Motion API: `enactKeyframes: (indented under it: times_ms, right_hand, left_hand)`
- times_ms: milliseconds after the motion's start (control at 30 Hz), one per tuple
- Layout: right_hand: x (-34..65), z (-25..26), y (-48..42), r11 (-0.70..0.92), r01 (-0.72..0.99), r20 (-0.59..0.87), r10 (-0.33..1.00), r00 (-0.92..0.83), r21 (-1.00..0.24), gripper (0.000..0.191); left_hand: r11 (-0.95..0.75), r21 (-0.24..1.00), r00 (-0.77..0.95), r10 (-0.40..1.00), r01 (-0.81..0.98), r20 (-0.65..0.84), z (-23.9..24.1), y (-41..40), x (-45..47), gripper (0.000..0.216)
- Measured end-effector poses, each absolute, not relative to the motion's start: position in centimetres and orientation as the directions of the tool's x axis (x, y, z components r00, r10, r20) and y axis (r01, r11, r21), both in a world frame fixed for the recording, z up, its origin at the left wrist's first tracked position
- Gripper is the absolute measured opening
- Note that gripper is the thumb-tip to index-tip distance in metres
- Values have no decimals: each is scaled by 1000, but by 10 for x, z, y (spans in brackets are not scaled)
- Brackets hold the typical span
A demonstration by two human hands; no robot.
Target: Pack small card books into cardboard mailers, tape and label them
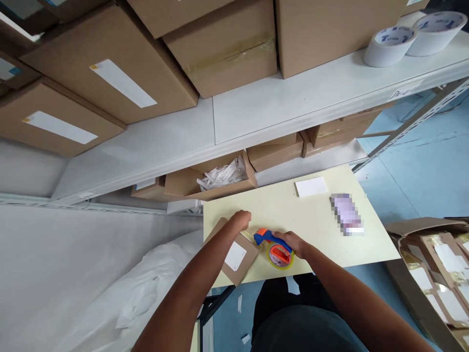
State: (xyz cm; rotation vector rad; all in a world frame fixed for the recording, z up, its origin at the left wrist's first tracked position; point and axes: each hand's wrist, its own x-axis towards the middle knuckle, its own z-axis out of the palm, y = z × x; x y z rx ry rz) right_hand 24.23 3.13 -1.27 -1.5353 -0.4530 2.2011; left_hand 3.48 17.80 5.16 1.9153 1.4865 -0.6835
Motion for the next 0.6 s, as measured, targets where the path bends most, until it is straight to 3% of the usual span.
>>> enactKeyframes:
  times_ms: [133, 233, 300, 433, 600]
  right_hand:
    - [241, -24, 36, -880, -142, -811, 473, -344, -452, 42]
    - [240, -32, 38, -887, -152, -805, 459, -376, -436, 39]
    - [240, -35, 39, -895, -181, -783, 445, -434, -408, 39]
    - [243, -31, 44, -933, -185, -772, 359, -525, -308, 39]
    - [250, -13, 37, -957, -199, -794, 288, -535, -214, 41]
  left_hand:
    - [-322, 163, 348, 680, 933, -645, 56, 168, 34, 18]
    - [-411, 202, 446, 675, 889, -588, 73, 162, 24, 19]
    - [-494, 284, 559, 604, 822, -568, 84, 154, 10, 30]
    - [-622, 400, 722, 434, 673, -539, 90, 133, -21, 76]
    - [-606, 386, 702, 458, 695, -545, 86, 127, -32, 80]
